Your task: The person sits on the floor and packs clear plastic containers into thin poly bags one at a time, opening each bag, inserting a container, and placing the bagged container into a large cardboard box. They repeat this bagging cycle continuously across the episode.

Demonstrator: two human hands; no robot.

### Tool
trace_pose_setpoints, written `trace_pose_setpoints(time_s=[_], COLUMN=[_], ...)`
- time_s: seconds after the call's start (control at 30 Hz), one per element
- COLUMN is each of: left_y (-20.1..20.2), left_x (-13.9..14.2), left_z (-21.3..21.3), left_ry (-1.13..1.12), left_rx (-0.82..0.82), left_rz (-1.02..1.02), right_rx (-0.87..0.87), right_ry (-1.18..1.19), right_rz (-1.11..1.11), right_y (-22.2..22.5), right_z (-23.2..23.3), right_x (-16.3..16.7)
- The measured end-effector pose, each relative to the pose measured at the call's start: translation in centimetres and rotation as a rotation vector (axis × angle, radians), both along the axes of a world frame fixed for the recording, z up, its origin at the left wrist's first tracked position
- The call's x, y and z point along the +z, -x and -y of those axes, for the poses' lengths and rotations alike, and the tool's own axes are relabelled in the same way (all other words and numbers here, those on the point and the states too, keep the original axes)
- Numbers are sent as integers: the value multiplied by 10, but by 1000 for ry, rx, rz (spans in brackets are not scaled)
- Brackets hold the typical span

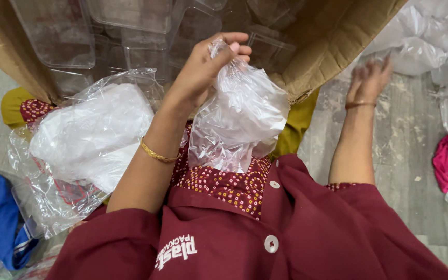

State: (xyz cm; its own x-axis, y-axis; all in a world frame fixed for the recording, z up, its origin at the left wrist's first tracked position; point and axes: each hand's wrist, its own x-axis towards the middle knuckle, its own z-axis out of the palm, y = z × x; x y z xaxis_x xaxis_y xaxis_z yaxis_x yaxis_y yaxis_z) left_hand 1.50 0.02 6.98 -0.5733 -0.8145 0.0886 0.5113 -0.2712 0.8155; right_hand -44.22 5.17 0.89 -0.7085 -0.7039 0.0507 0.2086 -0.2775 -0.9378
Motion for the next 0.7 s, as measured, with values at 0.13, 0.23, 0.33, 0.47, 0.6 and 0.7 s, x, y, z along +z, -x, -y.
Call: trace_pose_setpoints(time_s=[0.13,0.23,0.33,0.47,0.6,0.7], left_y=[2,6,7,6,4,-5], left_x=[-2,-4,-6,-8,-12,-9], left_z=[-2,-2,-2,-2,-6,-6], left_ry=[70,80,112,177,138,131], left_rx=[8,27,78,178,195,91], left_rz=[-56,-59,-22,14,155,20], right_rx=[-62,270,796,731,747,844], right_ry=[249,193,-35,-129,-60,-77], right_rz=[-778,-1009,-509,-563,-437,-135], right_y=[-100,-188,-245,-262,-260,-257], right_z=[-3,-21,-23,-18,-10,1], right_x=[76,99,102,101,99,97])
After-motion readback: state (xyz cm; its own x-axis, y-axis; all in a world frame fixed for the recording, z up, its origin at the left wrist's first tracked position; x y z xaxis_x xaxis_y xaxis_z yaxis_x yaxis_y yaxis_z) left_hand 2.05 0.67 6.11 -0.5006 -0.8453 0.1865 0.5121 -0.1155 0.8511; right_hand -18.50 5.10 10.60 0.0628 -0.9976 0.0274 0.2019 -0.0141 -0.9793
